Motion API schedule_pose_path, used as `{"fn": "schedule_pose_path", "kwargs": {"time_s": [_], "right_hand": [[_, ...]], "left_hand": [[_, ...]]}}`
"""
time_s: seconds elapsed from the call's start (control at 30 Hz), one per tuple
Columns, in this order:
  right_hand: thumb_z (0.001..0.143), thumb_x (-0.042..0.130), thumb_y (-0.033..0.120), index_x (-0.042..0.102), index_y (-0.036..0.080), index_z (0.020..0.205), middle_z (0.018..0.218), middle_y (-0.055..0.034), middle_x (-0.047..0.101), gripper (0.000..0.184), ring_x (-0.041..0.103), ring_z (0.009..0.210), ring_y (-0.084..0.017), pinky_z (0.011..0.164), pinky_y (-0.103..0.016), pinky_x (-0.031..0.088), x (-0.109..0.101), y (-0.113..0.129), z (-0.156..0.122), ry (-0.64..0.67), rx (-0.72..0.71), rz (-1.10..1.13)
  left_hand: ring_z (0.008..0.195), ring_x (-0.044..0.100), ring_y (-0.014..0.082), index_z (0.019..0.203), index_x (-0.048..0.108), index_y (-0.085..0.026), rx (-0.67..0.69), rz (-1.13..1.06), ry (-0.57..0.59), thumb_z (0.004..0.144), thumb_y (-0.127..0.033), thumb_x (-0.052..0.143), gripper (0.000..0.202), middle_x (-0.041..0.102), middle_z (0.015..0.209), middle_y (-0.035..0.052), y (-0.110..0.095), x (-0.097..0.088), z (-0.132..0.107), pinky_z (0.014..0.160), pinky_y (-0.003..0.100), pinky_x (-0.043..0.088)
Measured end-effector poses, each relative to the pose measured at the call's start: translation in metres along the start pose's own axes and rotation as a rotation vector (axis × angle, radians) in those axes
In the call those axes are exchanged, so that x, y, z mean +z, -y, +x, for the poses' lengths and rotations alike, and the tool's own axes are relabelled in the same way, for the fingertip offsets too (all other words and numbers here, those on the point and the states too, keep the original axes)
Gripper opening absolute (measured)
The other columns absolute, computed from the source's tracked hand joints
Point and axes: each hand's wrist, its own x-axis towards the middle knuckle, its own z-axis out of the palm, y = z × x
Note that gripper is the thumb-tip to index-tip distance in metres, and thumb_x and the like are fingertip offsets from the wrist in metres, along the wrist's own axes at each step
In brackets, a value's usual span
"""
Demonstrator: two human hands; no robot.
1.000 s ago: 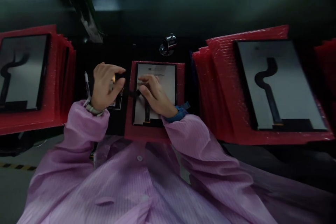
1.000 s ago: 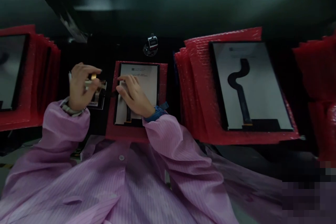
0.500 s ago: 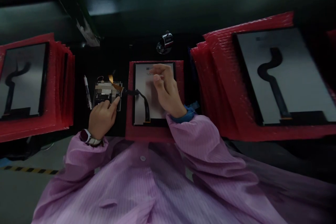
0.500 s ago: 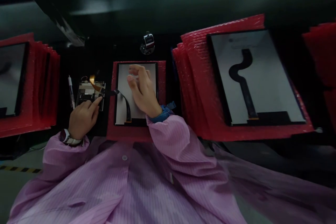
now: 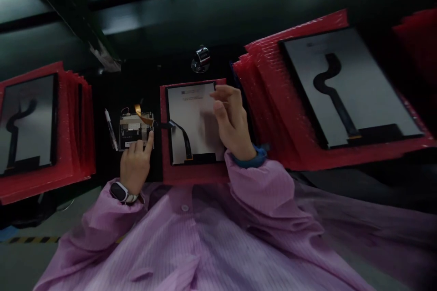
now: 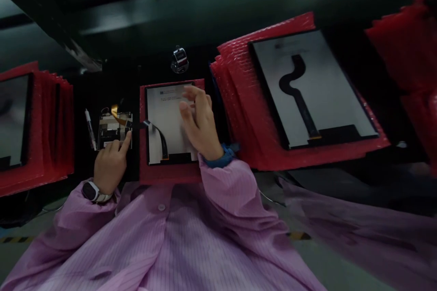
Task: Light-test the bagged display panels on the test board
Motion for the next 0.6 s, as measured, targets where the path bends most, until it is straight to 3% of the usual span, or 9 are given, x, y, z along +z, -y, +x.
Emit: {"fn": "schedule_pose_path", "kwargs": {"time_s": [0.1,0.17,0.3,0.37,0.47,0.6], "right_hand": [[0.103,0.052,0.048,0.054,0.022,0.133,0.113,-0.0095,0.064,0.04,0.058,0.102,-0.023,0.089,-0.043,0.052,-0.017,0.0,-0.032,-0.005,0.09,-0.178],[0.103,0.052,0.045,0.055,0.019,0.134,0.112,-0.0112,0.065,0.041,0.058,0.102,-0.026,0.089,-0.045,0.052,-0.023,0.003,-0.056,0.035,0.141,-0.287],[0.105,0.048,0.043,0.053,0.013,0.139,0.127,-0.0174,0.063,0.046,0.056,0.116,-0.03,0.101,-0.052,0.05,-0.022,0.013,-0.093,0.086,0.163,-0.452],[0.105,0.047,0.041,0.05,0.012,0.145,0.135,-0.0183,0.06,0.05,0.053,0.126,-0.031,0.109,-0.054,0.047,-0.018,0.018,-0.1,0.08,0.217,-0.474],[0.099,0.055,0.044,0.049,0.015,0.144,0.139,-0.0174,0.058,0.055,0.051,0.13,-0.03,0.113,-0.056,0.045,-0.017,0.019,-0.099,0.042,0.364,-0.353],[0.095,0.059,0.048,0.051,0.022,0.137,0.137,-0.0133,0.058,0.051,0.055,0.129,-0.026,0.114,-0.052,0.046,-0.024,0.032,-0.091,-0.031,0.546,-0.018]], "left_hand": [[0.083,0.065,0.0264,0.15,0.056,-0.017,0.008,-0.019,-0.064,0.097,-0.009,0.038,0.056,0.065,0.089,0.0115,0.006,0.004,-0.001,0.069,0.038,0.05],[0.081,0.065,0.0249,0.146,0.058,-0.015,0.047,-0.137,-0.183,0.101,-0.013,0.04,0.049,0.066,0.088,0.0101,0.006,0.006,-0.003,0.071,0.037,0.052],[0.103,0.066,0.0242,0.142,0.057,-0.012,0.175,-0.48,-0.425,0.103,-0.019,0.049,0.04,0.07,0.111,0.014,-0.016,0.005,-0.008,0.094,0.036,0.056],[0.114,0.064,0.0249,0.142,0.055,-0.011,0.206,-0.577,-0.445,0.102,-0.019,0.052,0.04,0.069,0.122,0.0157,-0.034,0.003,-0.011,0.101,0.037,0.055],[0.114,0.066,0.0254,0.139,0.056,-0.008,0.178,-0.616,-0.439,0.102,-0.021,0.053,0.039,0.071,0.123,0.0165,-0.05,0.001,-0.012,0.1,0.039,0.057],[0.118,0.068,0.0263,0.139,0.058,-0.008,0.178,-0.69,-0.314,0.105,-0.032,0.051,0.043,0.072,0.127,0.016,-0.04,-0.007,-0.013,0.103,0.041,0.058]]}}
